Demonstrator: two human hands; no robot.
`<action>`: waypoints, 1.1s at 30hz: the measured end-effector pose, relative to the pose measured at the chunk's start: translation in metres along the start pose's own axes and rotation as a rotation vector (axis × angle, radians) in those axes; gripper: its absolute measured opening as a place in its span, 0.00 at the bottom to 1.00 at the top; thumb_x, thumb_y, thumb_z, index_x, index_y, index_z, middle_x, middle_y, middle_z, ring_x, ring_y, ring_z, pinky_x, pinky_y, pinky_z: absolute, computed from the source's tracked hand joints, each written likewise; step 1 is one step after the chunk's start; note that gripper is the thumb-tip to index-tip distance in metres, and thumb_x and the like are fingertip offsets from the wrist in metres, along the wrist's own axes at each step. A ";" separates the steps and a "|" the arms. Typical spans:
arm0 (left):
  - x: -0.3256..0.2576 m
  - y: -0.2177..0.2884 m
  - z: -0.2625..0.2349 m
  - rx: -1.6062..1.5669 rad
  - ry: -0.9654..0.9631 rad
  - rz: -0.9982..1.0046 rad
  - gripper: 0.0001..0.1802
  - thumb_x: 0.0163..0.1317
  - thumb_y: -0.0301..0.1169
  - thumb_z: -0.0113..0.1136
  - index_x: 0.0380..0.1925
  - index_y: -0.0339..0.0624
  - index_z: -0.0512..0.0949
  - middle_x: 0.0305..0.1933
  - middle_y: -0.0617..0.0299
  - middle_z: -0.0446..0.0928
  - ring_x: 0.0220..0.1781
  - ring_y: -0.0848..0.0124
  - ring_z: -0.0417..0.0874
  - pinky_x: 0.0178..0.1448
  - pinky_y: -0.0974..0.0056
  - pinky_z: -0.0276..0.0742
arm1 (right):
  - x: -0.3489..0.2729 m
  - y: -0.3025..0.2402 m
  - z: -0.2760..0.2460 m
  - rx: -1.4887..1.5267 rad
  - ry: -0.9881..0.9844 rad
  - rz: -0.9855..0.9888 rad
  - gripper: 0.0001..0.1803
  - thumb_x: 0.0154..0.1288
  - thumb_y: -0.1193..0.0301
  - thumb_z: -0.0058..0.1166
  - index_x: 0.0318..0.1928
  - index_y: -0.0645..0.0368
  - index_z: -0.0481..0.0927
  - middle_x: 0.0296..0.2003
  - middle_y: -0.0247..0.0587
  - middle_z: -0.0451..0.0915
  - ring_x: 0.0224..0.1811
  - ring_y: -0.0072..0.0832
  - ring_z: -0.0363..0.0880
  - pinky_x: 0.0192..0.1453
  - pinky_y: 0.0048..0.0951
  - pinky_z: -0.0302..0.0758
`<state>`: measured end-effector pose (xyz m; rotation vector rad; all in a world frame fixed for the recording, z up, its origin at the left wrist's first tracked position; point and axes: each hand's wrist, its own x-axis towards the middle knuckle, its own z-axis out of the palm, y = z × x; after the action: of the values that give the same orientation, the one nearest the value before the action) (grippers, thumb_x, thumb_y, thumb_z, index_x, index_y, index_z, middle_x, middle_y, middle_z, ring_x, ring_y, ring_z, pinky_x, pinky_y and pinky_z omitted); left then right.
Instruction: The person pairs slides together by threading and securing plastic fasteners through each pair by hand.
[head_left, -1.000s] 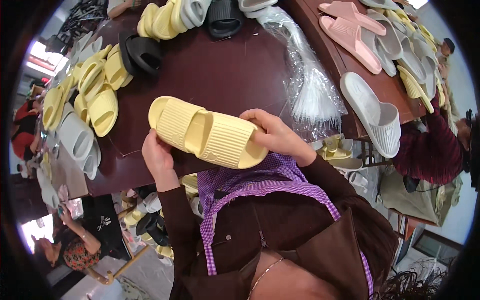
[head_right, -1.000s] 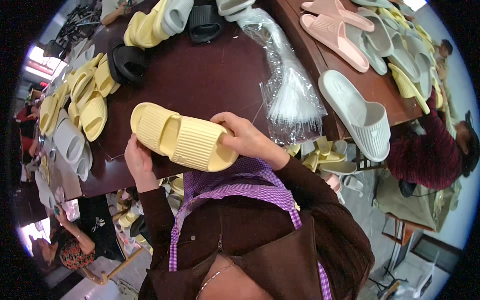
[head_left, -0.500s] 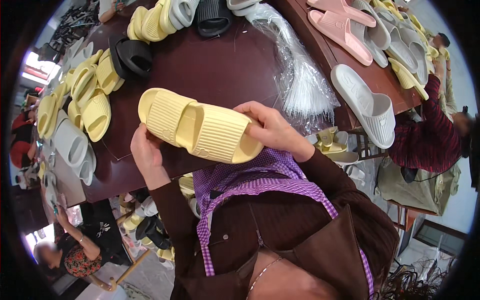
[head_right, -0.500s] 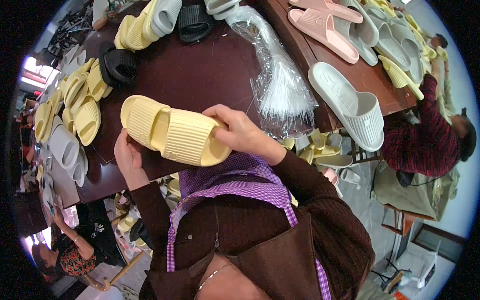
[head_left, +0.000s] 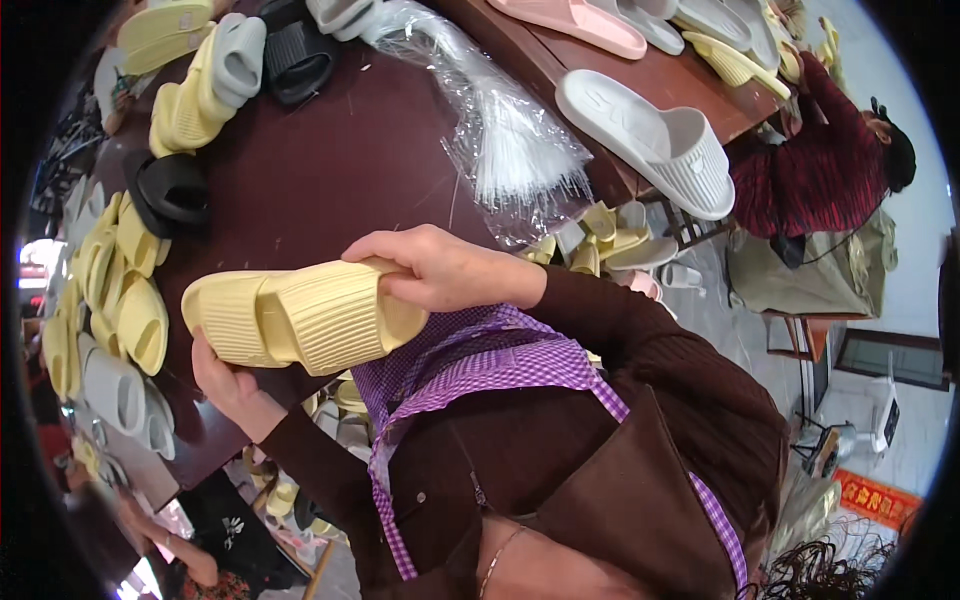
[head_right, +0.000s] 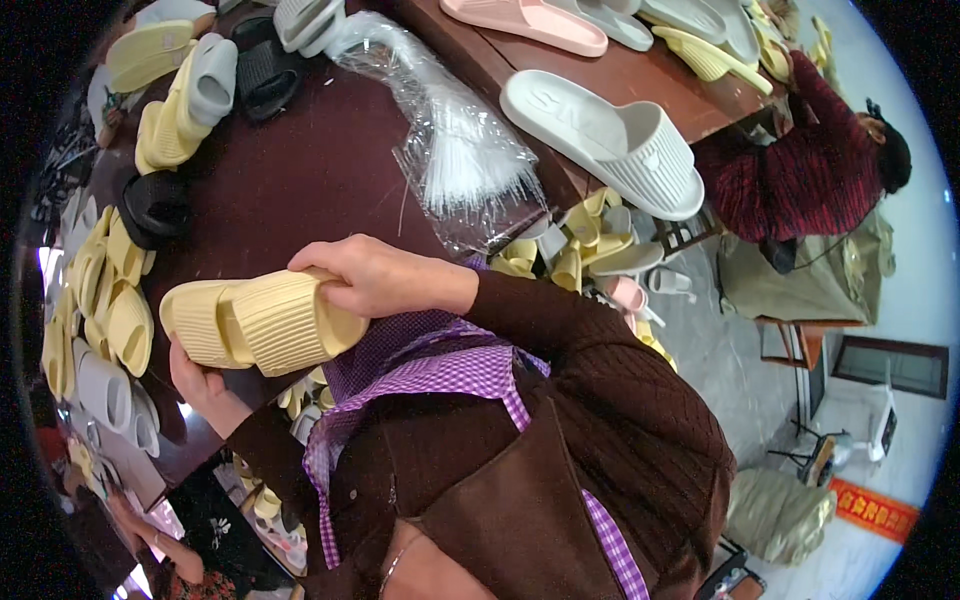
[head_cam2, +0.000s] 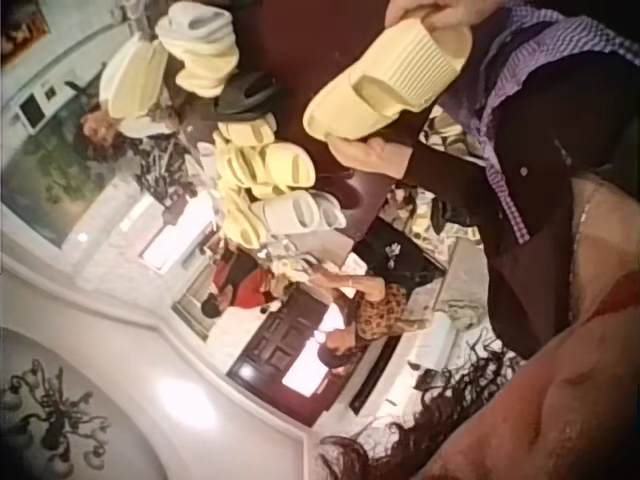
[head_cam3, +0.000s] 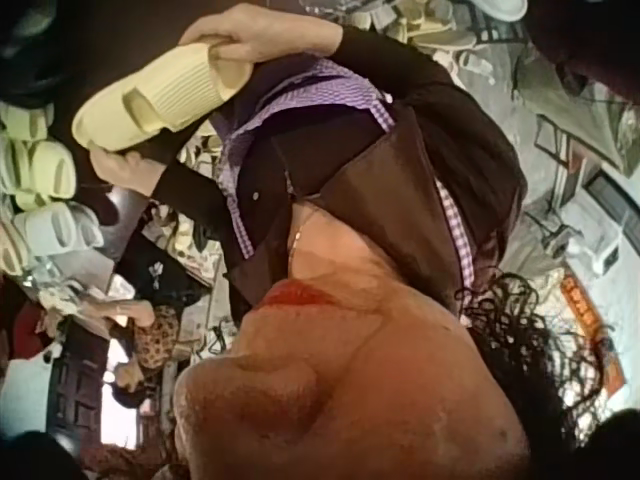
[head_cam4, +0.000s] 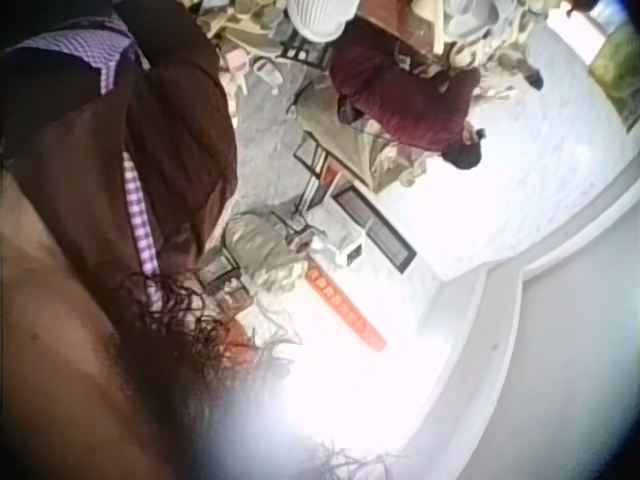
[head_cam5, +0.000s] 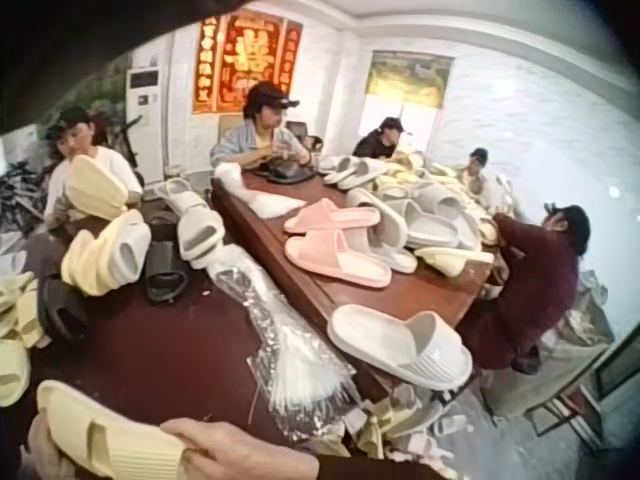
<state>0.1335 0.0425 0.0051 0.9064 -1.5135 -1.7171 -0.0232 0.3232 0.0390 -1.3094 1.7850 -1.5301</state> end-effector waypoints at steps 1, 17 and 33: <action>0.002 -0.003 0.002 -0.015 0.024 -0.010 0.16 0.67 0.36 0.48 0.40 0.31 0.77 0.39 0.58 0.78 0.40 0.71 0.79 0.43 0.67 0.75 | 0.000 -0.003 -0.001 -0.022 0.005 -0.016 0.21 0.54 0.81 0.47 0.52 0.66 0.71 0.42 0.52 0.80 0.45 0.41 0.81 0.51 0.33 0.76; 0.063 0.059 -0.070 0.202 -0.084 0.240 0.23 0.67 0.37 0.50 0.55 0.30 0.70 0.53 0.52 0.75 0.52 0.65 0.78 0.54 0.64 0.75 | 0.055 -0.038 -0.115 -0.477 -0.263 -0.180 0.16 0.53 0.76 0.54 0.45 0.58 0.81 0.41 0.40 0.83 0.43 0.31 0.82 0.47 0.28 0.78; -0.066 0.014 0.198 0.679 -0.674 0.719 0.11 0.56 0.29 0.60 0.35 0.32 0.77 0.33 0.51 0.76 0.38 0.59 0.79 0.43 0.61 0.75 | 0.030 0.023 -0.103 -0.353 0.659 -0.119 0.08 0.62 0.77 0.51 0.41 0.62 0.80 0.32 0.39 0.83 0.34 0.22 0.80 0.40 0.24 0.77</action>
<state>0.0022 0.2017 0.0406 -0.0315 -2.5459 -0.9922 -0.1294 0.3475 0.0540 -1.1484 2.5125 -1.9321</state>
